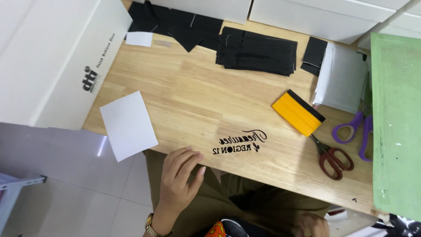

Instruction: Peeling a vinyl decal and using a weeding tool to remove excess material

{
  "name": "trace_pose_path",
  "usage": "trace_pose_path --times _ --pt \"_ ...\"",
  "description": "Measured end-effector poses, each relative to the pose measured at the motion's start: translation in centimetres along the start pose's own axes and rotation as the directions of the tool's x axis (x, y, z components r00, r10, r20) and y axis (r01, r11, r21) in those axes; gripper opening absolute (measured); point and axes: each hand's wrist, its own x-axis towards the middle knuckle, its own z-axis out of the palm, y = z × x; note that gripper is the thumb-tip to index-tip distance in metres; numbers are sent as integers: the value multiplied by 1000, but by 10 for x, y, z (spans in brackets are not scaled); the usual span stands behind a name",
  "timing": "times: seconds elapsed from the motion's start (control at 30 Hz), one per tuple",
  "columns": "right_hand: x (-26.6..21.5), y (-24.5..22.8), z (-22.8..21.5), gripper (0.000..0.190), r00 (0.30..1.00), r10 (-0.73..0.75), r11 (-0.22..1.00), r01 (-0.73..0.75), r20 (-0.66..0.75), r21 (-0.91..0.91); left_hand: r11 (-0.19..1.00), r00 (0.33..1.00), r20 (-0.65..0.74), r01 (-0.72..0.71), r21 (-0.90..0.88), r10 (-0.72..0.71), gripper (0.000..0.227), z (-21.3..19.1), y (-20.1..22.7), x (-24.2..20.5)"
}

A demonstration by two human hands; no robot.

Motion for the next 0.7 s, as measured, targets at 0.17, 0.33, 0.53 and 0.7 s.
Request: trace_pose_path --times 0.17,0.33,0.53,0.7 --pt "191 -228 -85 5 967 -212 970 227 -143 93 996 995 82 -43 -78 50 20 8 -9 20" --pt "268 -218 -92 15 940 -327 937 308 -100 -166 989 993 106 -34 -144 50 23 15 -17 34" --pt "361 -158 -68 47 940 -337 915 316 -43 -252 995 1000 -23 -15 -95 12 23 28 -26 30" --pt "394 -194 -84 41 959 -106 956 172 264 -239 993 999 -14 -30 -118 29 24 23 -25 35"
